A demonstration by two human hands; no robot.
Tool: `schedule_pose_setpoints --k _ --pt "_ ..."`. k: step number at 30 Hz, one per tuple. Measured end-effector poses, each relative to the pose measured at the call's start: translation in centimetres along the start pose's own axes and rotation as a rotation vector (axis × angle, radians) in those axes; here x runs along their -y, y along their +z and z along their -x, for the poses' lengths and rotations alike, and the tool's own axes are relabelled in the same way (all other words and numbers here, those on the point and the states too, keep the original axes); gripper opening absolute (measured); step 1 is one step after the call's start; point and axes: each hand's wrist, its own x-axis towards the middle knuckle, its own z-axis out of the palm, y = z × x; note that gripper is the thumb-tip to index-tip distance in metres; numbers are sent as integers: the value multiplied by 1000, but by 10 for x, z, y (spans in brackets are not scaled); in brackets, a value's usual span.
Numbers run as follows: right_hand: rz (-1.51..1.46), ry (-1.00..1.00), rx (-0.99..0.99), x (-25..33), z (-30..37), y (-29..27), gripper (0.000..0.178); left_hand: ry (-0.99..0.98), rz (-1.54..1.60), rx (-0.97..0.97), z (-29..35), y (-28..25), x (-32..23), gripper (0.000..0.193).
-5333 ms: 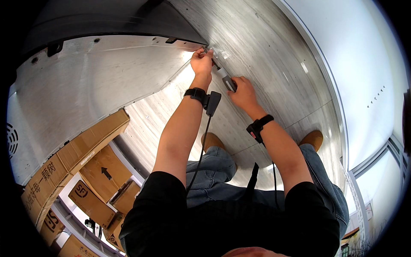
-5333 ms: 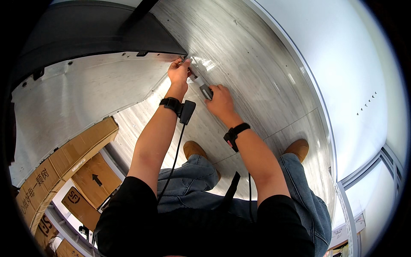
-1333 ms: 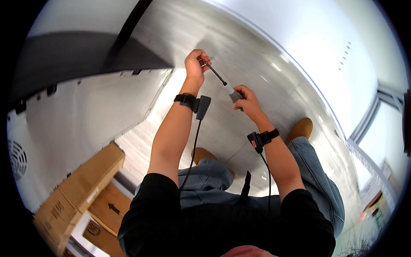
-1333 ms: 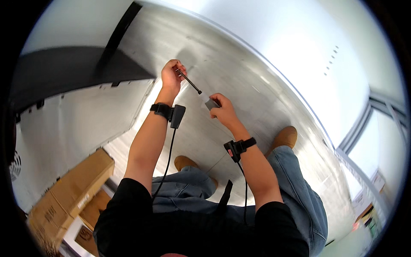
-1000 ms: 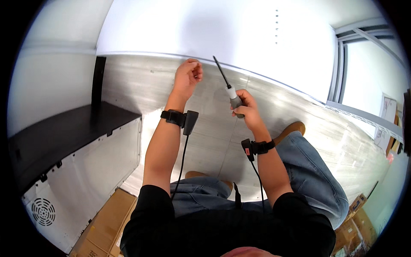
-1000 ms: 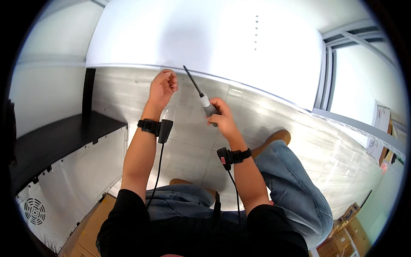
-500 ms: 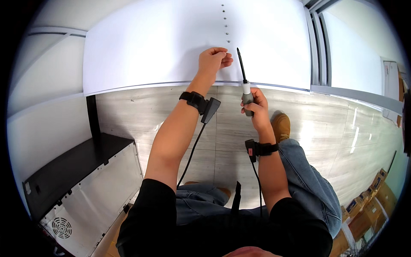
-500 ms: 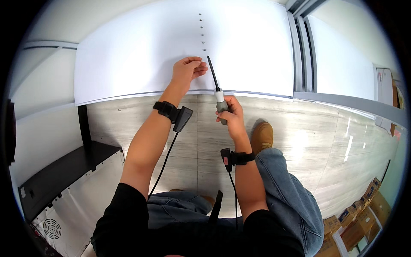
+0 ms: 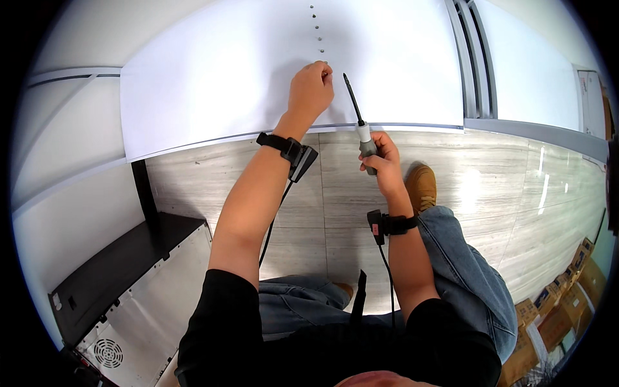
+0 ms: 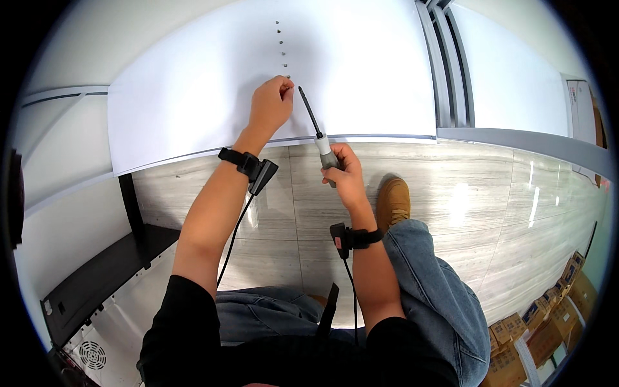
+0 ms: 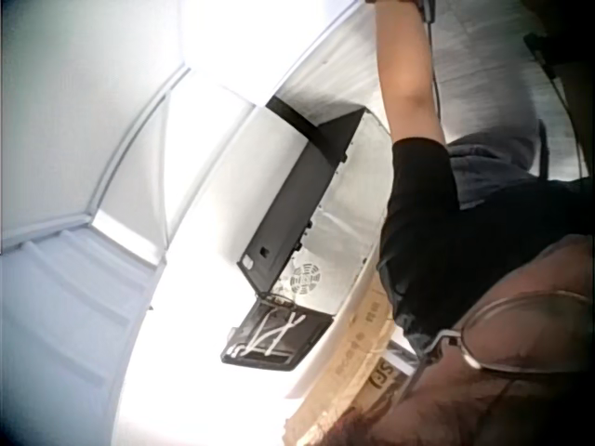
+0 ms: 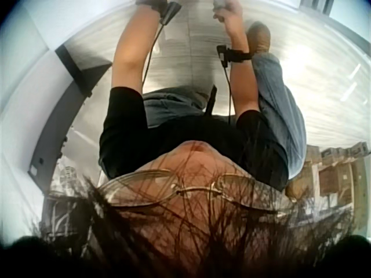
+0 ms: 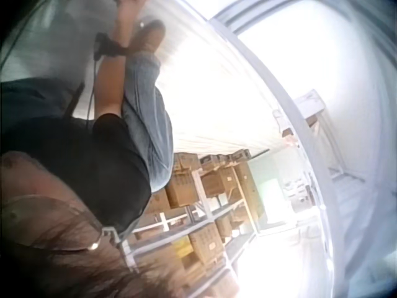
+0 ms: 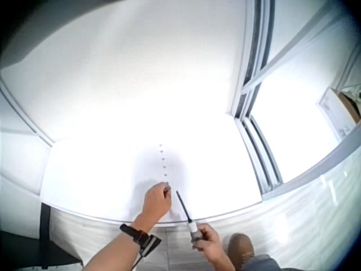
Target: The person uses a screwdriver to fasten screws into the back panel of a white appliance, likely a refrigerator, securing it to a wall or rack. The person repeatedly picks up screws and tightens them at various points along the panel.
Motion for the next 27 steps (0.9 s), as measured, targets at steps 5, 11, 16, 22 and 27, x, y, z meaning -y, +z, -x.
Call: schedule_pose_setpoints --k 5,11,16,22,27 --pt "32 0 6 1 3 3 32 61 -59 -56 8 0 2 9" --pt "52 8 23 -2 5 2 35 45 -7 -83 13 1 2 17" --pt "63 36 66 0 5 30 32 -111 194 -109 33 -30 12 20" --pt "270 142 329 -3 23 139 38 -755 1088 -229 114 -154 14 28" --pt "428 227 685 -10 68 239 44 -796 1037 -682 218 -265 12 28"
